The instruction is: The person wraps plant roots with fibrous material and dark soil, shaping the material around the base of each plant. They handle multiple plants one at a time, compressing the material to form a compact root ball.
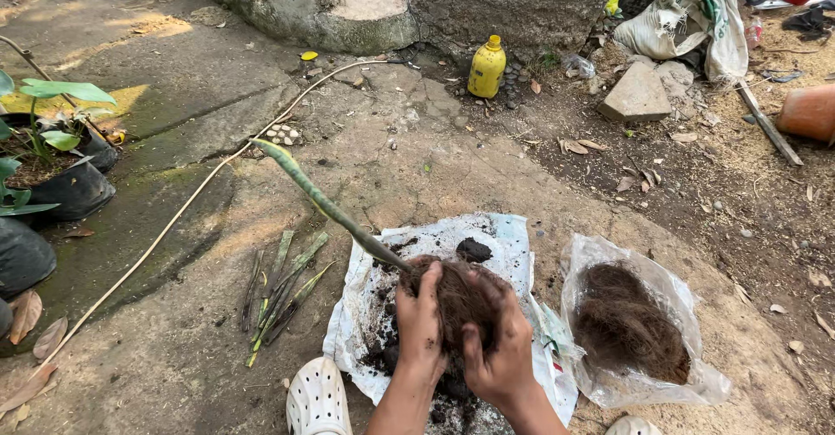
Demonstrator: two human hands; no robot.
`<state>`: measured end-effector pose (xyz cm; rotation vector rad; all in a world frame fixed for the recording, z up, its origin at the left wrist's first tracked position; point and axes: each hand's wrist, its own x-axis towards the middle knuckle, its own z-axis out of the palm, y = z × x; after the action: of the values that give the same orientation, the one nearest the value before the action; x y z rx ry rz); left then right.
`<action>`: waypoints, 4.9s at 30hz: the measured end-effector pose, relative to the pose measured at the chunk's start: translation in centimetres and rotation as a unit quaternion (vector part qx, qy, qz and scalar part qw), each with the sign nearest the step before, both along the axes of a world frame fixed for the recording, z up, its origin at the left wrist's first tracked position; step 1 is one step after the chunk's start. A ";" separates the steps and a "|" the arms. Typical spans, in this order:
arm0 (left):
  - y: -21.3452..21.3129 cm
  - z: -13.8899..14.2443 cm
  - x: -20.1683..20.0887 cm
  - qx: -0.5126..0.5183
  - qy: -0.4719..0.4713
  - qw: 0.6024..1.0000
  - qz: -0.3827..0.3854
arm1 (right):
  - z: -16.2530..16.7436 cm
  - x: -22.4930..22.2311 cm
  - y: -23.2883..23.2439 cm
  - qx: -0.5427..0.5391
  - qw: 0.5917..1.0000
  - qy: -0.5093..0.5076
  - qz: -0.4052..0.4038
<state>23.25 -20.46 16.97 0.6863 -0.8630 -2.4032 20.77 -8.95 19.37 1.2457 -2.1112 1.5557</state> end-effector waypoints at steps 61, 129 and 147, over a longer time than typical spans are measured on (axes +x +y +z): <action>4.2 0.8 -0.1 -0.317 0.093 0.944 0.021 | 2.5 -2.7 3.6 0.048 0.990 -0.116 0.062; 1.6 -2.2 -1.9 -0.118 0.121 0.985 -0.018 | -5.5 -3.5 2.2 -0.157 0.763 -0.625 0.047; 1.8 -2.8 -1.6 -0.256 0.162 0.953 0.004 | -5.2 -3.5 2.0 -0.276 0.709 -0.649 -0.015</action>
<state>21.65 -18.63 14.17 0.0904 -1.2574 -2.0642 17.23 -7.00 14.17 -0.3290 -1.7026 3.2278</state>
